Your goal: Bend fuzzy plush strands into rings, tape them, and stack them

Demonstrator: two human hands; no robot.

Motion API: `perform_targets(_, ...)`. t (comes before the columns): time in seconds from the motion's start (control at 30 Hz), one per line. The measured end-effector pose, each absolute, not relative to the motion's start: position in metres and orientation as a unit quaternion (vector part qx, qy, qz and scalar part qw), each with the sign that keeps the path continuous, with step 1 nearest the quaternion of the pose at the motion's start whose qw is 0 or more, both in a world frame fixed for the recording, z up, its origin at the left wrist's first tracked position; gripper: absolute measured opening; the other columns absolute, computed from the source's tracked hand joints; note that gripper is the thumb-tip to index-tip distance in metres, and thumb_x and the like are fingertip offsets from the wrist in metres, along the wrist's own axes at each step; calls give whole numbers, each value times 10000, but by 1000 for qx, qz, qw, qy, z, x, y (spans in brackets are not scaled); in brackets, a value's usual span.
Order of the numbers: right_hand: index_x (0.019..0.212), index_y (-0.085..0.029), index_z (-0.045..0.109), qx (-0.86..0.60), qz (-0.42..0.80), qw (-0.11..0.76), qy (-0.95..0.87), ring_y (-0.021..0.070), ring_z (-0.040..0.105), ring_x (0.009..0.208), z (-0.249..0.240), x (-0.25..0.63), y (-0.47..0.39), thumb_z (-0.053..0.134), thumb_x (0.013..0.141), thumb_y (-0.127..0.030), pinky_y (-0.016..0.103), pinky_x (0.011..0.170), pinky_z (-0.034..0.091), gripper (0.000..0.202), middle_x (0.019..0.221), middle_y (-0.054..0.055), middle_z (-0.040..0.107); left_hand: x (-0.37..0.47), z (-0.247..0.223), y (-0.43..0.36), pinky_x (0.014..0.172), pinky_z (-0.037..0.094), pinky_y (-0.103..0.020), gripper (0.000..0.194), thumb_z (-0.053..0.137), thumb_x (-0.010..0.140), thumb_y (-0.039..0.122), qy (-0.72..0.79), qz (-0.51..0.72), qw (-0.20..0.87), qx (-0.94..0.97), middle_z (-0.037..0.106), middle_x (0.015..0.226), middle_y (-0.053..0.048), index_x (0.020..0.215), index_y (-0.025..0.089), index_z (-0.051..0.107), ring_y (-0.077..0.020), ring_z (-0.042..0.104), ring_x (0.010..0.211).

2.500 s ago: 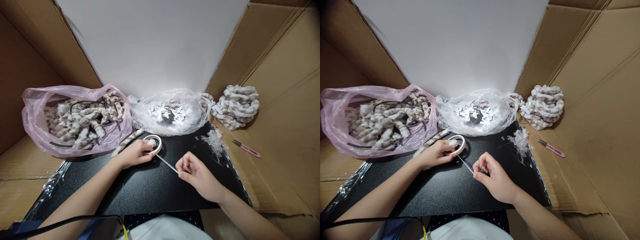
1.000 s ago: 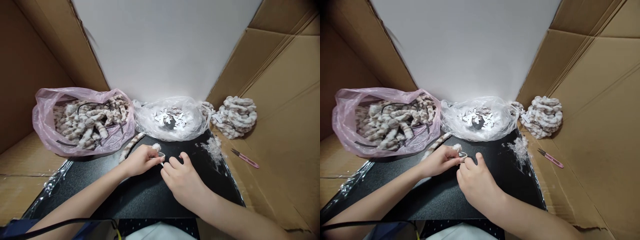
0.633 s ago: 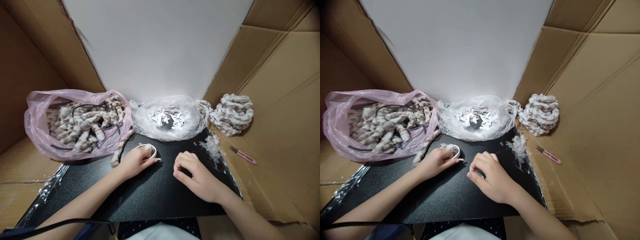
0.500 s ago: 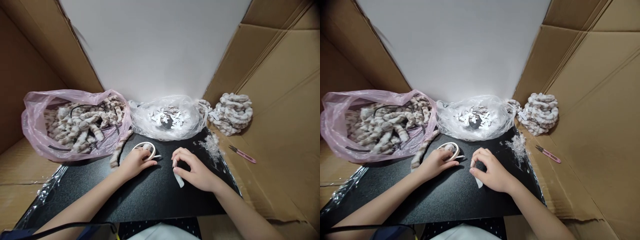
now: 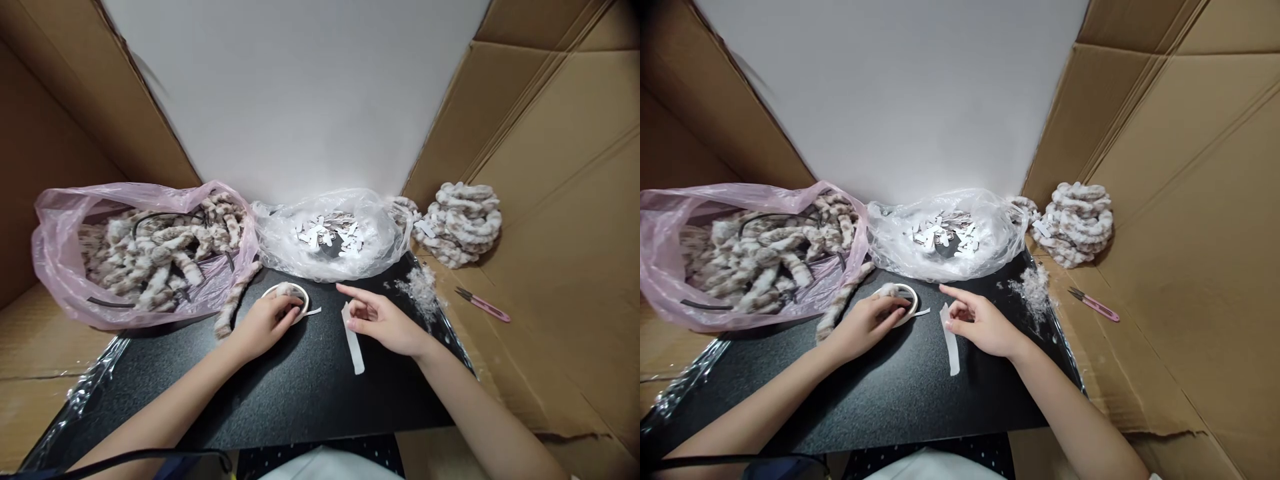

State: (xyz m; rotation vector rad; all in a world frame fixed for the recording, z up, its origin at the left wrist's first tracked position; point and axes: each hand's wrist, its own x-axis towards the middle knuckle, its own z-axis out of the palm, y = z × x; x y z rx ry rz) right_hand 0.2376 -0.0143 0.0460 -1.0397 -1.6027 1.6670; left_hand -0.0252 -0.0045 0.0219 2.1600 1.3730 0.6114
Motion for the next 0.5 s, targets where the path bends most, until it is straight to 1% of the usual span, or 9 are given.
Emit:
perform_targets(0.07, 1424, -207, 386, -384, 620, 317, -606, 111, 533, 788, 50, 240, -12, 686, 787, -270, 297, 825, 449, 707, 816, -26, 541, -28, 33, -5, 685, 426, -279, 301, 393, 890, 296, 518, 262, 285, 763, 641, 810, -52, 936, 164, 659, -169, 560, 731)
perform_targets(0.1, 1441, -210, 353, -380, 614, 328, -608, 111, 533, 792, 53, 241, -11, 681, 792, -270, 298, 821, 448, 730, 821, -26, 539, -28, 40, -5, 642, 413, -264, 309, 357, 888, 275, 519, 277, 315, 745, 610, 747, -36, 898, 160, 644, -154, 534, 678)
perform_targets(0.17, 1442, -211, 340, -368, 609, 344, -613, 110, 526, 774, 61, 239, -10, 647, 822, -284, 287, 779, 447, 695, 818, -23, 534, -25, 53, -7, 557, 366, -239, 316, 308, 871, 237, 494, 283, 398, 719, 511, 623, 0, 799, 158, 606, -130, 458, 580)
perform_targets(0.2, 1434, -212, 346, -358, 611, 346, -615, 107, 514, 742, 65, 237, -10, 627, 839, -297, 276, 737, 443, 663, 798, -25, 525, -21, 59, -8, 540, 347, -234, 302, 313, 855, 221, 476, 274, 434, 714, 472, 594, 10, 752, 159, 590, -122, 429, 559)
perform_targets(0.27, 1391, -213, 393, -339, 612, 347, -625, 95, 456, 650, 72, 231, -9, 628, 837, -321, 245, 639, 412, 612, 730, -43, 479, -13, 69, -11, 543, 331, -234, 276, 349, 811, 198, 433, 244, 479, 724, 449, 575, 14, 672, 159, 584, -115, 406, 551)
perform_targets(0.33, 1313, -208, 466, -334, 587, 353, -647, 81, 376, 591, 75, 224, -9, 697, 775, -312, 220, 573, 359, 595, 670, -69, 402, -5, 76, -13, 588, 349, -243, 265, 377, 773, 181, 386, 214, 501, 744, 483, 575, 3, 615, 159, 589, -123, 431, 580)
perform_targets(0.4, 1213, -198, 550, -343, 537, 354, -684, 72, 319, 572, 75, 217, -8, 763, 700, -264, 207, 549, 313, 560, 637, -84, 338, 0, 81, -14, 650, 368, -255, 253, 401, 750, 168, 346, 180, 521, 760, 519, 573, -7, 573, 162, 582, -135, 462, 617)
perform_targets(0.43, 1155, -193, 597, -348, 511, 348, -705, 70, 306, 568, 75, 214, -7, 774, 682, -243, 206, 543, 297, 507, 625, -85, 330, 1, 83, -14, 669, 370, -259, 242, 416, 741, 163, 331, 159, 532, 763, 523, 567, -7, 558, 163, 574, -139, 471, 627)
perform_targets(0.5, 990, -179, 690, -351, 468, 329, -741, 70, 307, 559, 72, 209, -7, 767, 687, -226, 213, 541, 288, 316, 590, -77, 362, 2, 85, -14, 672, 365, -260, 218, 450, 735, 162, 308, 115, 560, 761, 517, 565, -5, 544, 163, 556, -141, 477, 634)
